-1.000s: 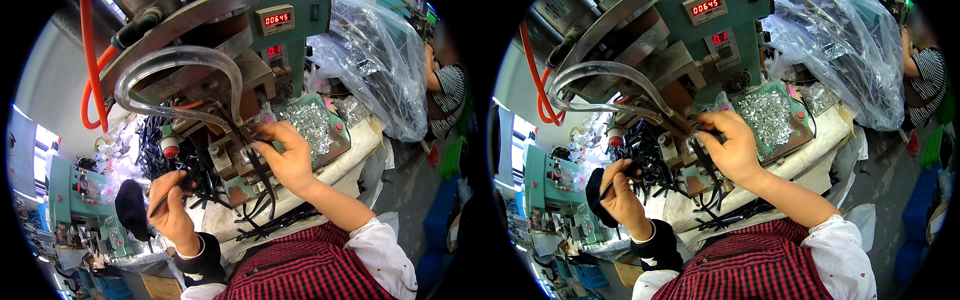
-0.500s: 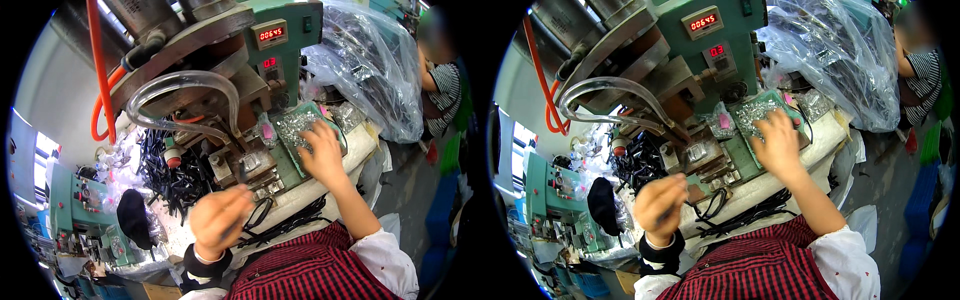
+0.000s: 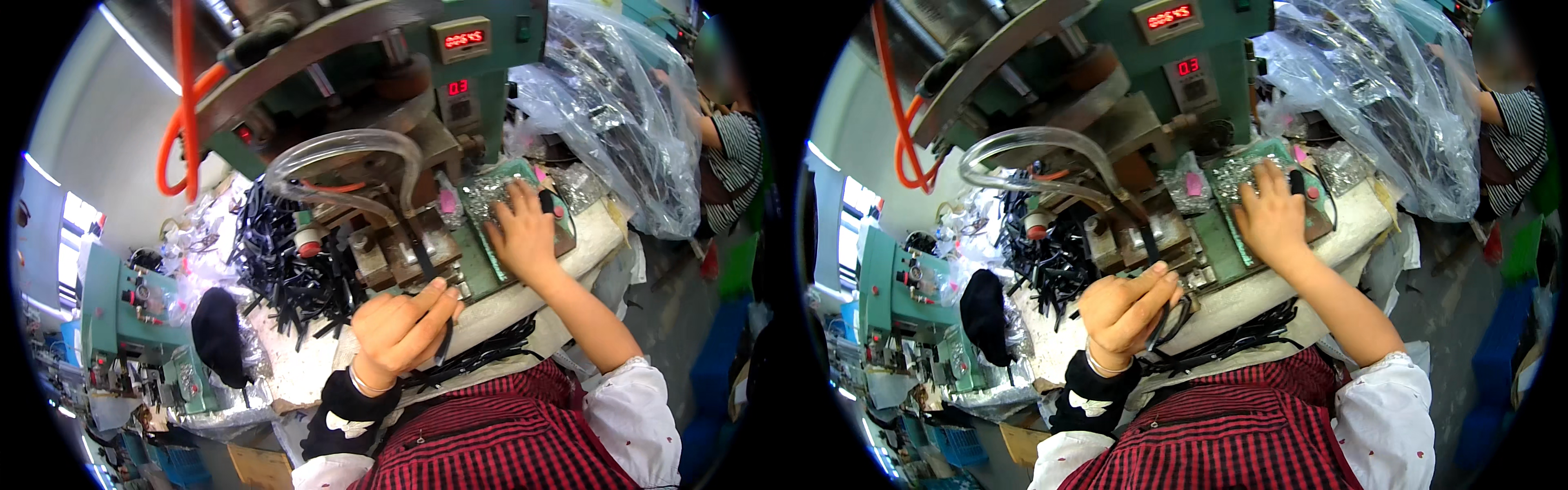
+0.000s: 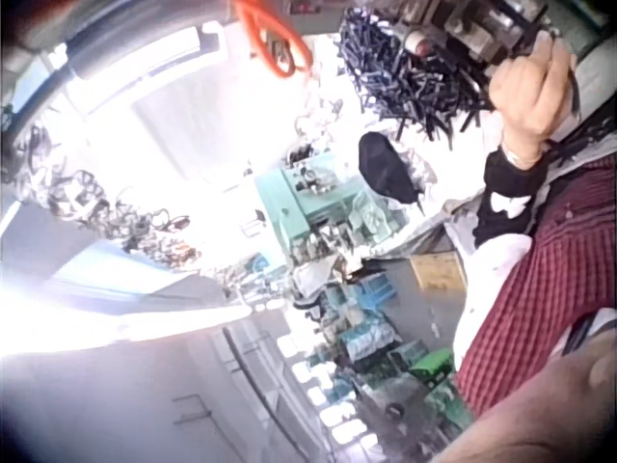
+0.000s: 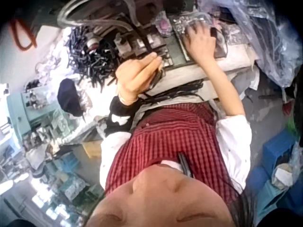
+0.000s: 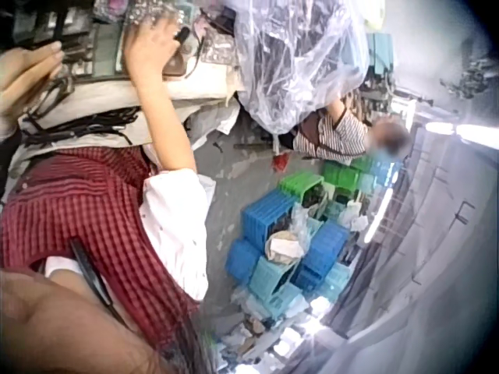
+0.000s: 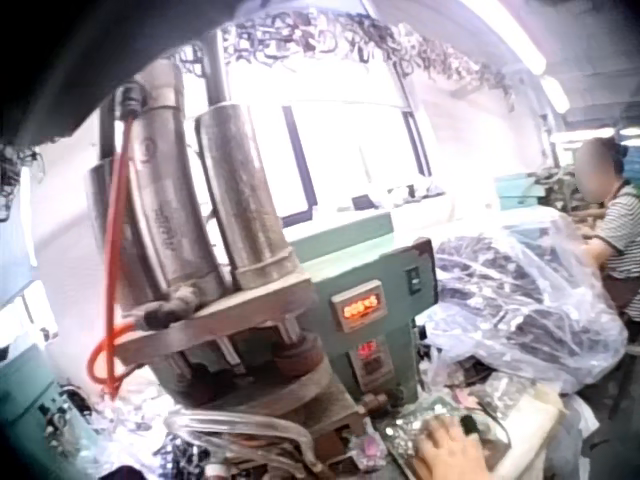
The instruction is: The person repeatedly picks black cable segments and small metallic components, inserts them into a press machine, and removes the assembled units. The process is continuous and repetitive, with the person handling items one at a time and placing finished pieces aside.
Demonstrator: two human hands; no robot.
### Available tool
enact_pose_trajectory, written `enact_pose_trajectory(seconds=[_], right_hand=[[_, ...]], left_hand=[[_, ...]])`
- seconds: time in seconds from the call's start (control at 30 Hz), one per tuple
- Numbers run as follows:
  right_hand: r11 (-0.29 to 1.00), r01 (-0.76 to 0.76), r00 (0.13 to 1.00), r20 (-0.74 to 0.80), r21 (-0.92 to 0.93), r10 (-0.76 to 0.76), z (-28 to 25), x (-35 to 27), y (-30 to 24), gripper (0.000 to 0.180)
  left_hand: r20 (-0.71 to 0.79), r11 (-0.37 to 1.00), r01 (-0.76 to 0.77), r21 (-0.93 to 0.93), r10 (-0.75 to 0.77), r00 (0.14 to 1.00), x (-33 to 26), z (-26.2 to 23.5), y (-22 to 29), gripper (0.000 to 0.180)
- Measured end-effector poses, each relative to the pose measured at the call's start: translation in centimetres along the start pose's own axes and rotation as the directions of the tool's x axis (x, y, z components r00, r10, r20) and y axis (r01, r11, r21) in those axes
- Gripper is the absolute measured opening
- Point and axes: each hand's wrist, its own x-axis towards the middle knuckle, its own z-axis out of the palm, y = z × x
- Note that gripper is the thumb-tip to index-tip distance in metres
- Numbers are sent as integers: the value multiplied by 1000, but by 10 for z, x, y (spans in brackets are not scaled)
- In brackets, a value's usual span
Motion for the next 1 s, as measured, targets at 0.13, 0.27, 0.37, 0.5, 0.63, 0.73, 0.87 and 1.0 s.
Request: enact_pose_trajectory(seconds=[0.13,0.27,0.37,0.5,0.63,0.73,0.87,1.0], right_hand=[[994,6,997,-79,107,2,12,12,15,17],[953,-157,971,-138,258,197,-5,4,13,10],[904,-223,948,-136,365,289,-7,5,15,10],[907,-183,962,-120,380,244,-3,11,13,16],[863,-118,950,-197,492,242,-2,13,6,12],[840,-237,898,-219,489,381,-13,-6,16,10],[701,-386,848,-68,599,525,-37,-21,12,13],[586,-91,981,-29,805,192,-60,10,-29,16]], left_hand=[[-27,967,256,-13,-256,966,-28,-7,24,32],[-212,852,519,66,-497,842,-71,-47,34,22],[-347,685,694,221,-610,712,-62,-91,18,29],[-130,684,545,485,-559,819,-57,-83,-25,17],[110,469,514,718,-806,581,-108,-26,-53,17],[3,446,637,629,-821,571,-128,-23,-69,17],[-298,540,830,137,-777,555,-129,-40,-95,8],[-273,486,787,-381,-872,407,-101,-66,-106,33]])
